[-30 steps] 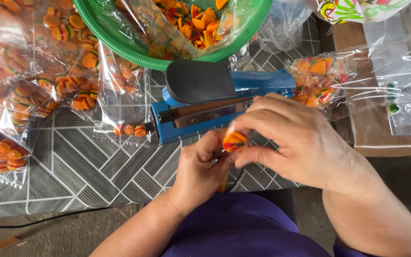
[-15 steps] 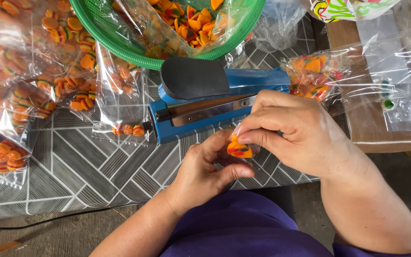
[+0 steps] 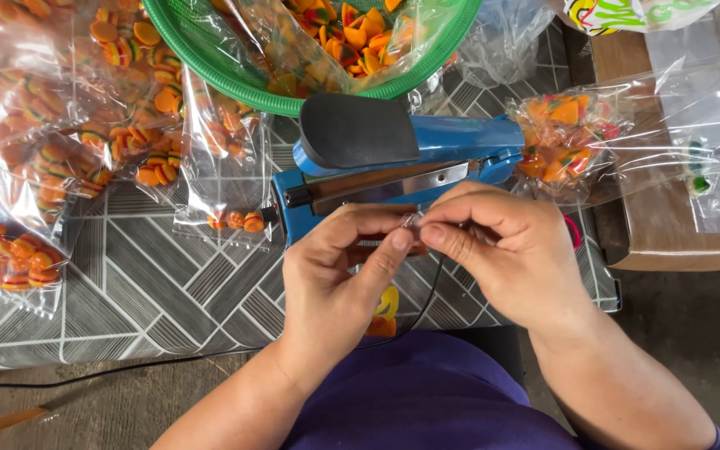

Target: Manually filling plastic bags with food items and sealing them using a heat sealer.

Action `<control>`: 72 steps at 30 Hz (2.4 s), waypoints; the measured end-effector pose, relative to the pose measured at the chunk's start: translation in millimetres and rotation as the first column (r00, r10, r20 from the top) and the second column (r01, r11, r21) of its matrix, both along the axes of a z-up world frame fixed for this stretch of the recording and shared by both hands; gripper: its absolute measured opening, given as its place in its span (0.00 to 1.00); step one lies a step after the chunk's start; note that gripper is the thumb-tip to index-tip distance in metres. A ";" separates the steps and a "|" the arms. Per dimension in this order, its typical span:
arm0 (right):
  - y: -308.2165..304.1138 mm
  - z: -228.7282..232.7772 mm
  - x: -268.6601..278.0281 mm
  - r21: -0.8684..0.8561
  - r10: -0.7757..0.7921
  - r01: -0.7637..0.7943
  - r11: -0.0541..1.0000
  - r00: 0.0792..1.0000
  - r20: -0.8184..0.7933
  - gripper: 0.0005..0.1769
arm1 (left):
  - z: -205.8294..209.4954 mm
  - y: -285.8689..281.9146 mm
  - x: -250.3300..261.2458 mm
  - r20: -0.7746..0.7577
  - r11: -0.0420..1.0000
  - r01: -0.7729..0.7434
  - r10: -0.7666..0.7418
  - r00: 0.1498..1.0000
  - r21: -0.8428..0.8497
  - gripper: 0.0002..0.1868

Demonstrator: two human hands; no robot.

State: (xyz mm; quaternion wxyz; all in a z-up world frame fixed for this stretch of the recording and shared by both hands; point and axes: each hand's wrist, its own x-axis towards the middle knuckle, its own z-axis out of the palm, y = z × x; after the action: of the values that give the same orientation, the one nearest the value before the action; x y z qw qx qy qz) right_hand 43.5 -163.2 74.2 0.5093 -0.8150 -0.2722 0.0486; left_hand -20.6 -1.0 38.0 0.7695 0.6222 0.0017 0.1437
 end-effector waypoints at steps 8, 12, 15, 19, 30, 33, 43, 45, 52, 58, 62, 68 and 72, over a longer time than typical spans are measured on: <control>6.1 -10.9 -2.2 -0.074 -0.030 0.049 0.996 0.972 0.234 0.04 | -9.6 2.9 -0.3 0.217 0.811 -0.185 0.073 0.973 0.556 0.07; 3.6 -17.1 -2.3 -0.038 -0.071 0.072 0.997 0.996 0.048 0.06 | -10.7 5.7 0.9 -0.008 0.976 0.014 -0.013 1.000 0.215 0.11; 7.1 -24.8 4.0 0.072 -0.084 0.089 0.993 0.995 -0.061 0.03 | -22.4 4.0 -0.1 -0.214 0.995 0.086 -0.072 0.974 0.056 0.16; 16.9 -32.7 4.4 0.059 -0.175 0.178 0.982 0.983 -0.058 0.10 | -29.1 2.0 4.3 -0.434 0.976 0.027 -0.122 0.893 -0.218 0.11; 17.8 -42.0 5.5 -0.397 0.371 -0.153 0.905 0.741 0.560 0.31 | -45.1 8.8 18.2 -0.406 0.995 -0.092 0.073 0.911 -0.029 0.13; 17.2 -50.4 11.3 -0.479 0.414 -0.156 0.864 0.761 0.500 0.42 | -43.5 6.6 14.9 -0.434 0.995 -0.092 0.095 0.896 0.029 0.15; 21.6 -54.2 32.2 -0.519 0.470 -0.173 0.837 0.714 0.519 0.44 | -79.1 -7.8 7.1 -0.402 0.962 0.003 -0.117 0.908 -0.273 0.09; 19.0 -50.5 32.6 -0.486 0.463 -0.196 0.852 0.715 0.524 0.44 | -82.4 -11.6 7.6 -0.397 0.958 -0.009 -0.110 0.911 -0.286 0.09; -22.5 -29.5 27.9 0.102 0.007 -0.146 0.984 0.601 0.799 0.15 | -59.3 -12.6 11.1 -0.510 0.923 -0.015 -0.199 0.837 -0.384 0.17; -12.2 -6.5 96.7 -0.378 0.047 0.193 0.906 0.840 0.541 0.37 | -62.1 -16.9 13.5 -0.475 0.859 -0.073 -0.207 0.855 -0.506 0.17; 18.2 10.2 119.0 -0.401 0.069 -0.068 0.914 0.998 -0.014 0.49 | -65.9 -18.0 14.3 -0.444 0.839 -0.065 -0.218 0.869 -0.540 0.16; 39.5 8.0 115.1 -0.651 0.010 -0.115 0.750 0.987 -0.163 0.56 | -67.2 -18.0 14.5 -0.462 0.848 -0.077 -0.207 0.862 -0.524 0.17; 42.0 3.4 114.6 -0.698 0.016 -0.090 0.711 0.993 -0.113 0.55 | -68.7 -19.8 14.6 -0.456 0.835 -0.097 -0.195 0.868 -0.542 0.16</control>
State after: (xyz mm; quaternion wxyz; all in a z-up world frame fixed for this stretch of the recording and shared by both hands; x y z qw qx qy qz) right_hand 158.1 -121.2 77.5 0.1733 -0.9356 -0.2313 0.2029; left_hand -6.0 -20.8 -30.7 0.8920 0.3908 0.2224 -0.0470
